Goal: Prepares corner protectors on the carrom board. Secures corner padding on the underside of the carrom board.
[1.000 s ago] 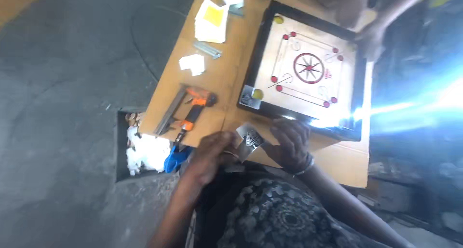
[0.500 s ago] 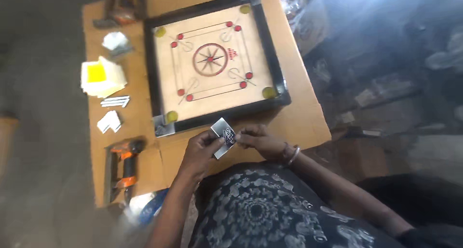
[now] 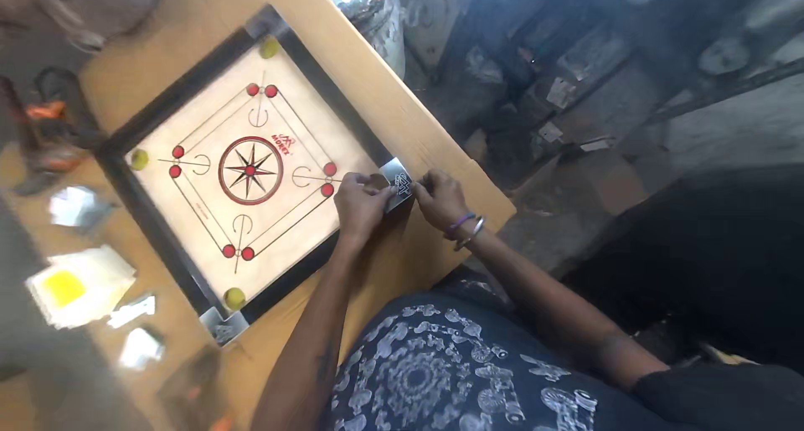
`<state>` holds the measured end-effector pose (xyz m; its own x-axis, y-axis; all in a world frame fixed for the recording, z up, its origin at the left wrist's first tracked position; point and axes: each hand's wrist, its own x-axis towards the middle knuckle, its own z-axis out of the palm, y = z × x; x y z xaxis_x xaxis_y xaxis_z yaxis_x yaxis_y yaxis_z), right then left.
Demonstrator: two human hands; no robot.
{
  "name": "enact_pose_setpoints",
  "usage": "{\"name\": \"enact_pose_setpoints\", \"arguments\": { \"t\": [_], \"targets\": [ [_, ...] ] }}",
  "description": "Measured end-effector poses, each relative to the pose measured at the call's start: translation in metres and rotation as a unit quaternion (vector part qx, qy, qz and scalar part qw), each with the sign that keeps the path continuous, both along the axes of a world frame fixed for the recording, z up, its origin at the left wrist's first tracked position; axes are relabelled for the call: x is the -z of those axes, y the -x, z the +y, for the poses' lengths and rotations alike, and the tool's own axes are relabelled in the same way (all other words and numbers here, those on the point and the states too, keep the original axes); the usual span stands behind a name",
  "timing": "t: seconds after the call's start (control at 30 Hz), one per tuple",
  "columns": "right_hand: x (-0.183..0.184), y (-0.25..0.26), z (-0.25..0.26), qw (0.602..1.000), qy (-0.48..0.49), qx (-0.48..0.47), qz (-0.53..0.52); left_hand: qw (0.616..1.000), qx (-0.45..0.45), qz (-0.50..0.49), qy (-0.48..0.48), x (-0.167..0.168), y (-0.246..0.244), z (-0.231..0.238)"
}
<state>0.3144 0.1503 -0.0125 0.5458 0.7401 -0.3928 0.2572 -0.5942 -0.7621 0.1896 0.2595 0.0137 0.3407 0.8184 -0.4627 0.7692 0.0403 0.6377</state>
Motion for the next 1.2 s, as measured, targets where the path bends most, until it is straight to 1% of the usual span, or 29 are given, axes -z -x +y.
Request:
{"name": "enact_pose_setpoints", "arguments": {
  "t": [0.1,0.23,0.3,0.4,0.43,0.5,0.53,0.57,0.67,0.73,0.77,0.8,0.87,0.9,0.93,0.97,1.0,1.03,1.07,1.1,1.13,1.17,1.2],
  "targets": [
    [0.005,-0.002,0.001,1.0,-0.011,0.0,0.002,1.0,-0.01,0.015,0.001,0.001,-0.001,0.001],
    [0.003,-0.004,0.002,1.0,0.001,-0.005,0.013,0.999,-0.019,0.026,0.002,0.001,-0.003,0.0],
    [0.002,-0.005,0.003,1.0,0.018,-0.001,0.005,0.999,-0.01,0.053,-0.005,0.0,-0.003,0.003],
    [-0.014,-0.01,0.006,0.995,0.083,-0.01,-0.048,0.994,0.024,0.106,-0.001,-0.001,0.002,0.011],
    [-0.016,-0.008,0.013,0.993,0.083,-0.019,-0.078,0.993,0.033,0.111,-0.008,-0.001,0.005,0.013],
    [-0.005,0.002,0.041,0.99,0.02,-0.045,-0.129,0.993,0.047,0.098,-0.04,0.001,0.014,0.011],
    [0.005,0.007,0.06,0.988,-0.005,-0.057,-0.142,0.994,0.047,0.085,-0.051,0.0,0.02,0.006],
    [0.012,0.008,0.082,0.986,-0.01,-0.07,-0.148,0.995,0.041,0.069,-0.058,-0.001,0.028,0.0],
    [0.017,0.004,0.126,0.979,-0.007,-0.071,-0.189,0.998,-0.008,0.043,-0.054,-0.003,0.068,-0.025],
    [0.019,0.01,0.127,0.966,-0.023,-0.093,-0.238,0.997,-0.044,0.05,-0.046,-0.002,0.104,-0.049],
    [0.022,0.015,0.119,0.955,-0.05,-0.116,-0.269,0.996,-0.068,0.055,-0.035,-0.001,0.122,-0.062],
    [0.025,0.02,0.107,0.939,-0.075,-0.151,-0.301,0.994,-0.094,0.054,-0.027,-0.001,0.139,-0.074],
    [0.024,0.027,0.09,0.919,-0.107,-0.209,-0.318,0.988,-0.145,0.041,-0.016,-0.001,0.165,-0.094],
    [0.024,0.031,0.085,0.918,-0.124,-0.218,-0.308,0.985,-0.17,0.027,-0.011,-0.002,0.176,-0.104],
    [0.022,0.037,0.081,0.925,-0.149,-0.219,-0.273,0.98,-0.198,-0.003,-0.006,-0.002,0.186,-0.113],
    [0.012,0.049,0.077,0.939,-0.177,-0.216,-0.199,0.972,-0.229,-0.061,0.002,-0.001,0.194,-0.119],
    [-0.006,0.066,0.072,0.954,-0.198,-0.215,-0.072,0.953,-0.26,-0.153,0.021,-0.003,0.197,-0.119],
    [-0.027,0.088,0.064,0.947,-0.224,-0.21,0.096,0.917,-0.285,-0.272,0.061,-0.01,0.198,-0.118],
    [-0.048,0.112,0.052,0.896,-0.252,-0.23,0.283,0.865,-0.291,-0.393,0.112,-0.021,0.199,-0.119],
    [-0.069,0.134,0.039,0.808,-0.26,-0.295,0.438,0.807,-0.279,-0.495,0.16,-0.035,0.2,-0.118],
    [-0.087,0.152,0.031,0.717,-0.268,-0.393,0.509,0.76,-0.249,-0.566,0.201,-0.05,0.202,-0.116],
    [-0.102,0.166,0.026,0.648,-0.291,-0.494,0.501,0.74,-0.21,-0.599,0.224,-0.066,0.205,-0.114],
    [-0.116,0.175,0.022,0.604,-0.32,-0.576,0.448,0.741,-0.163,-0.611,0.226,-0.077,0.211,-0.112]
  ]
}}
